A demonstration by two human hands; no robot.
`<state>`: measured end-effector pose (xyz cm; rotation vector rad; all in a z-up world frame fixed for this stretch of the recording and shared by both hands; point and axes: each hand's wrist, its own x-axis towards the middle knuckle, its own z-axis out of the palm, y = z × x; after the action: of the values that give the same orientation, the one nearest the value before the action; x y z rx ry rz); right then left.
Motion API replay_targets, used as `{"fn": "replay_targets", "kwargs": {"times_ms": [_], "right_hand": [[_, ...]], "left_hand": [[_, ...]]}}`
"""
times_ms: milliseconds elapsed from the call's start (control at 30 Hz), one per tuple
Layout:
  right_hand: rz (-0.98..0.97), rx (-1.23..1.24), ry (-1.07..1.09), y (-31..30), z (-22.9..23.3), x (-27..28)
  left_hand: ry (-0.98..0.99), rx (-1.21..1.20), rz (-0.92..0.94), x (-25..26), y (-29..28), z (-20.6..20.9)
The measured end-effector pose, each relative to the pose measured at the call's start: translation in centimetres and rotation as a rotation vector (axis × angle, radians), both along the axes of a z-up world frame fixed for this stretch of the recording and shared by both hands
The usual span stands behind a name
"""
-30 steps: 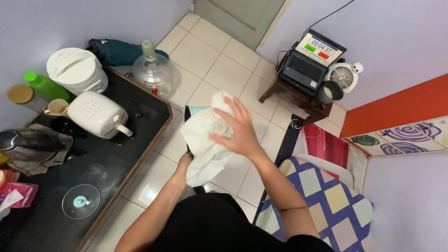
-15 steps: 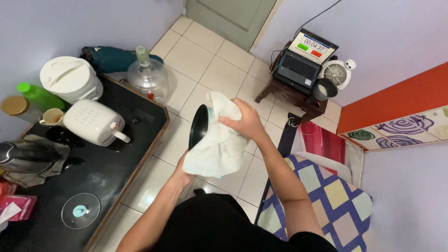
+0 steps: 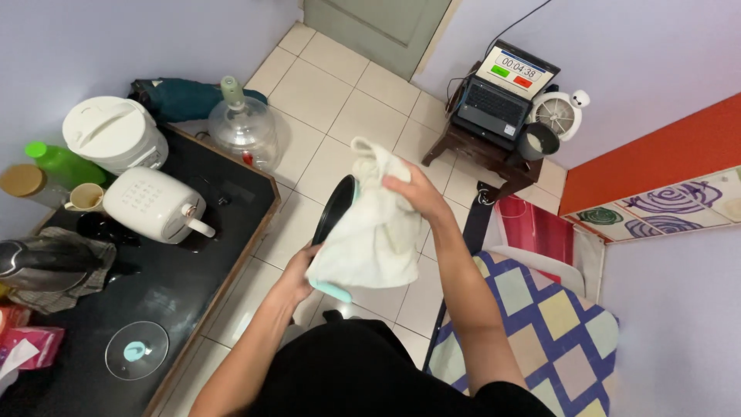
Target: Wiping and cleaning the inside and outside of a small electric multi-cooker pot and its lid with a cloth.
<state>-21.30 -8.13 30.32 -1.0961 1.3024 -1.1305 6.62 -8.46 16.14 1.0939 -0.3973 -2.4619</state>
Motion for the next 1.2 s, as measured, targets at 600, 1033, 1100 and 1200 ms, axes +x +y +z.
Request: {"fn": "replay_targets", "kwargs": {"times_ms": [600,1033,1100,1200], "right_hand": [[0.235,-0.266,0.301,2.1,-2.6,1.6],[0.324,-0.137,0.284,2.1,-2.1,2.2],[-0.111,0.162,-0.401,0.6,-10.6,-0.4],[-0.068,0.060,-0.245,0.8,-9.5,0.0]], "left_hand": [[0.118,-0.581,-0.213,1.1,0.0,-7.3],[-0.077,-0.334,-0.316,-0.3,1.0,-5.7],[0.053,-0.339,-0.206,-0.4,1.0,-3.6],[0.252,-0.354,-0.031,-0.5,0.3,-0.2]]}}
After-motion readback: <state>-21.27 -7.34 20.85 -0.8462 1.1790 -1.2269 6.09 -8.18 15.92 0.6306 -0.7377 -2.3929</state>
